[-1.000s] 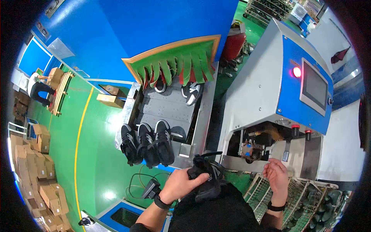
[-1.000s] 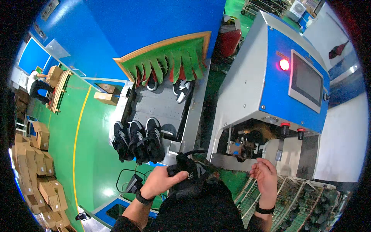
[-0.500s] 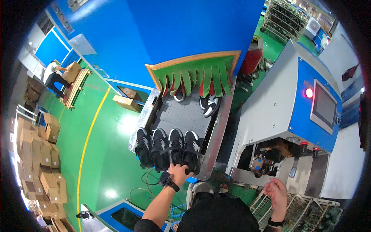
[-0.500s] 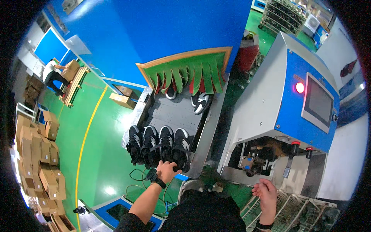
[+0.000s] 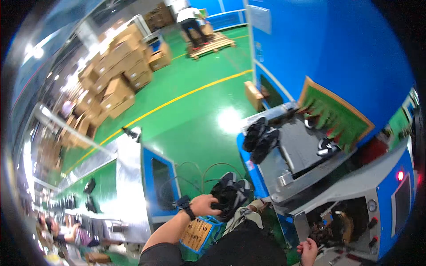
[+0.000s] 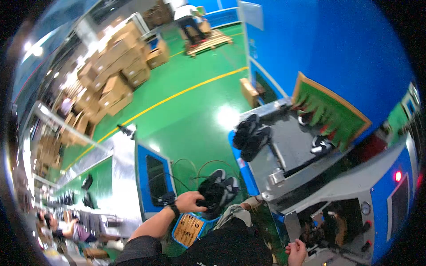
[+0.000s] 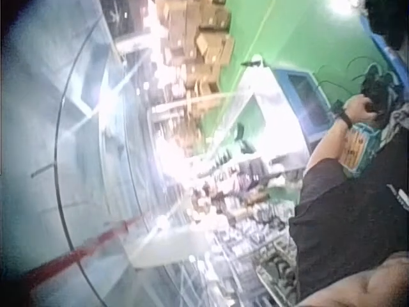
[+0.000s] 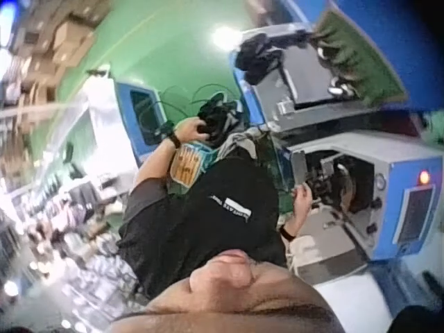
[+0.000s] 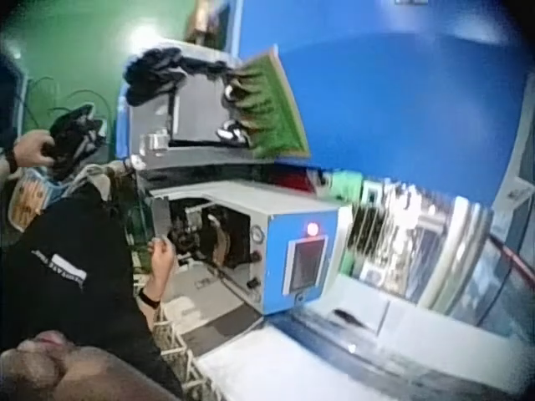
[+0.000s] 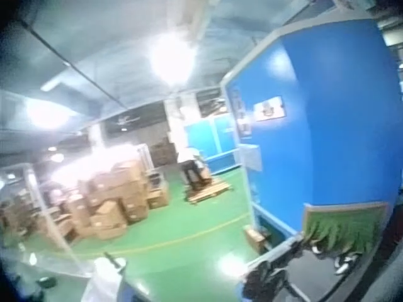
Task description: Load shoes onto the conveyor belt of a manufacturing machine and handle shoe lasts.
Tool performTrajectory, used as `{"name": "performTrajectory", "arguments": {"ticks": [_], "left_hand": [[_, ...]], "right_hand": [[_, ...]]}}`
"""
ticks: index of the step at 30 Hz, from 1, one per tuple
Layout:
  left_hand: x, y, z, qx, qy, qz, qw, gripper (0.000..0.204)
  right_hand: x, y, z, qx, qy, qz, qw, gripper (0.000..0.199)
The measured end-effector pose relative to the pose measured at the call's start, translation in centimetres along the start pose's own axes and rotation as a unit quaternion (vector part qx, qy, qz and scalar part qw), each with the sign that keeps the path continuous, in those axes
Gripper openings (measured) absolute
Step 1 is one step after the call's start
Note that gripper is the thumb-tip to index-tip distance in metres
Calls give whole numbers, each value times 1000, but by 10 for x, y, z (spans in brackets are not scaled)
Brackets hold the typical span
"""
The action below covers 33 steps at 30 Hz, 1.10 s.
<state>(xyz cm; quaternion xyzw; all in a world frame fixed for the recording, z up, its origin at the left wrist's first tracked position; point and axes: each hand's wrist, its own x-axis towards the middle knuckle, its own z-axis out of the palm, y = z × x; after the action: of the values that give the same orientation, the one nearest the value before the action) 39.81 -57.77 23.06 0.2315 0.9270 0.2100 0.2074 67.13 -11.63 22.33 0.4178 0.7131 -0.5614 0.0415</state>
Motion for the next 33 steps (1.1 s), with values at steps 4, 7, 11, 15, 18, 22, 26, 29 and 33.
{"name": "performTrajectory", "arguments": {"ticks": [4, 7, 11, 15, 18, 22, 26, 29, 33], "left_hand": [[-150, -69, -26, -7, 71, -187, 980, 54], [-254, -140, -52, -47, 180, -377, 907, 56], [-409, -234, -121, 252, 580, -465, 619, 35], [-319, -251, -153, 88, 691, -573, 432, 36], [-181, -193, -110, 9, 577, -438, 690, 33], [37, -106, -3, -89, 403, -231, 881, 18], [255, 95, 79, -260, 117, 11, 958, 32], [374, 193, 131, -235, -4, 143, 961, 51], [490, 268, 186, -140, 6, 180, 974, 90]], "right_hand": [[5, -40, 22, -197, -121, -93, 968, 40], [-1, -63, 37, -294, -90, -127, 943, 42], [24, -46, 60, -250, -146, -176, 941, 42], [16, -81, 48, -233, -111, -204, 944, 42], [23, -105, 44, -112, 63, -289, 949, 12], [29, -208, -6, -163, 324, -435, 824, 9], [52, -263, -79, -292, 525, -399, 693, 43], [91, -276, -89, -472, 531, -248, 659, 52], [113, -252, -87, -485, 580, -267, 597, 55]]}}
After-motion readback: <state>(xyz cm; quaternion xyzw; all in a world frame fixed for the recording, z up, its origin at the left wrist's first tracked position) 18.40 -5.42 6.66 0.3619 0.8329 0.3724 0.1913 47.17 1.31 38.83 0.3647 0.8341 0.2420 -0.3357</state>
